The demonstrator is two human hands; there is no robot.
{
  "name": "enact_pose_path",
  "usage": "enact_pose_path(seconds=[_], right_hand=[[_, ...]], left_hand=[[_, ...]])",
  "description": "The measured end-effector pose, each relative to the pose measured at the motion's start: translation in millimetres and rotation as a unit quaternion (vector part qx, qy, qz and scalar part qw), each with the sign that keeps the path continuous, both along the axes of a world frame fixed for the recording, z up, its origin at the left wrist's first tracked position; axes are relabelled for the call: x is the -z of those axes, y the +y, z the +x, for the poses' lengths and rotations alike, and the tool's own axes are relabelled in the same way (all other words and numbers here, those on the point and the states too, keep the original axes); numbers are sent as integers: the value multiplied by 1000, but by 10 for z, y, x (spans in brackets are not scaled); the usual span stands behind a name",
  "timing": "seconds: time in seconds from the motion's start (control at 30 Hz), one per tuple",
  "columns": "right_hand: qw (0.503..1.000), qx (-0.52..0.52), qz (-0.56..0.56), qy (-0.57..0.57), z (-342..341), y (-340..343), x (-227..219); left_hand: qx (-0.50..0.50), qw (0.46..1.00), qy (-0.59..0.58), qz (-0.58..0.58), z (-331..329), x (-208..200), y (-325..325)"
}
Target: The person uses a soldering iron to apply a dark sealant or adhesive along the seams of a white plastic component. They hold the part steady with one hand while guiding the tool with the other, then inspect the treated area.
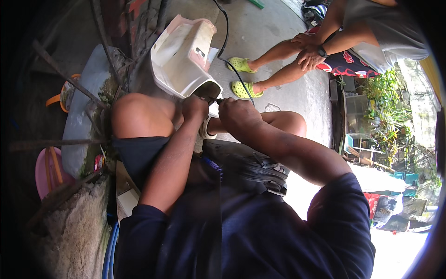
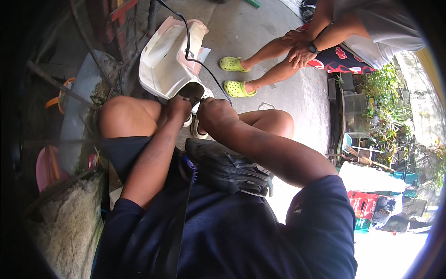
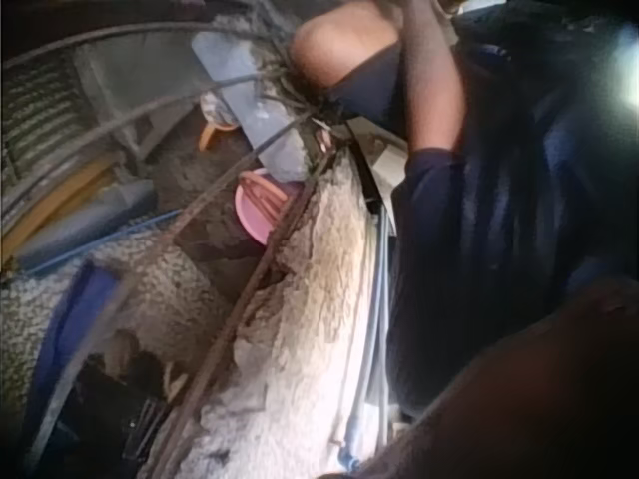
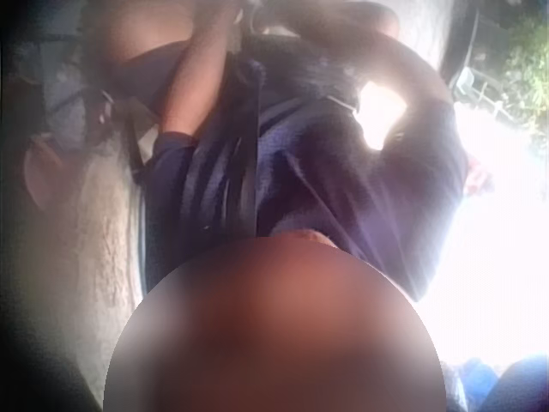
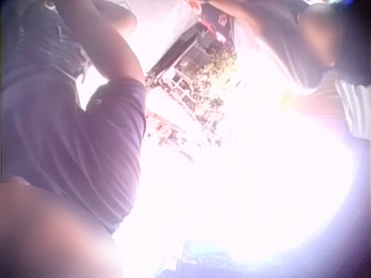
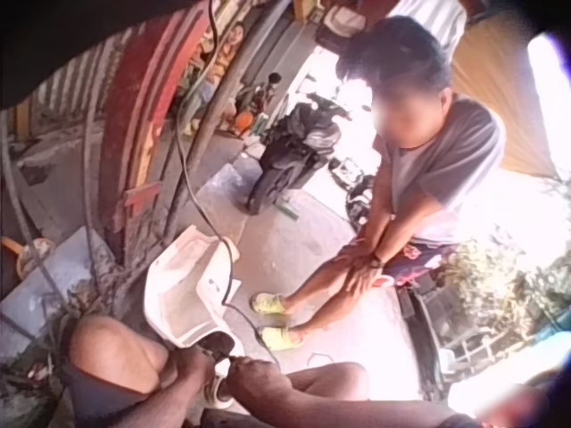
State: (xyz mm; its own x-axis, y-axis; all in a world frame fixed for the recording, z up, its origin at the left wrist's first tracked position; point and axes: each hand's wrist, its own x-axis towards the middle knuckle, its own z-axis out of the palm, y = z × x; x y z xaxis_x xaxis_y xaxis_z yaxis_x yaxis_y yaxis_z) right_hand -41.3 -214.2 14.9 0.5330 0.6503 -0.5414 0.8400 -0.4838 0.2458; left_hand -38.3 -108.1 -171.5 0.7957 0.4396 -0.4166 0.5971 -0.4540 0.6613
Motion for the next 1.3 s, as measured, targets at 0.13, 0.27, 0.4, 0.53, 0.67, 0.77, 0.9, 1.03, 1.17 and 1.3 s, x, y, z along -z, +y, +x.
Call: enact_pose_path(seconds=[0.13, 0.27, 0.4, 0.53, 0.67, 0.77, 0.9, 1.03, 1.17, 1.3], right_hand=[[1000, -22, -8, 3, -41, -28, 49], [1000, -2, -3, -17, 12, -20, 133], [999, -18, 1, -40, 59, -9, 43], [996, 58, 71, -24, 40, -129, -321], [984, 41, 162, -57, -31, -405, -749], [979, 67, 169, -94, -39, -524, -894], [971, 84, 200, -101, 0, -619, -930], [959, 87, 254, -92, 120, -695, -902], [923, 66, 376, -40, 270, -725, -857], [872, -5, 486, 63, 455, -678, -769]], left_hand=[[-8, 1000, -2, -2, 6, 12, 8], [-5, 1000, 3, -4, 23, 39, 15], [9, 1000, -15, 11, 14, 75, 27], [4, 1000, -8, 6, -7, 106, 59], [34, 999, 10, -7, 20, 137, 116], [14, 999, -41, 7, -15, 178, 116], [-36, 992, -104, -64, -73, 240, 117], [-57, 985, -124, -103, -115, 246, 88], [-70, 976, -161, -129, -241, 161, 58], [-111, 958, -144, -221, -442, -14, 77]])
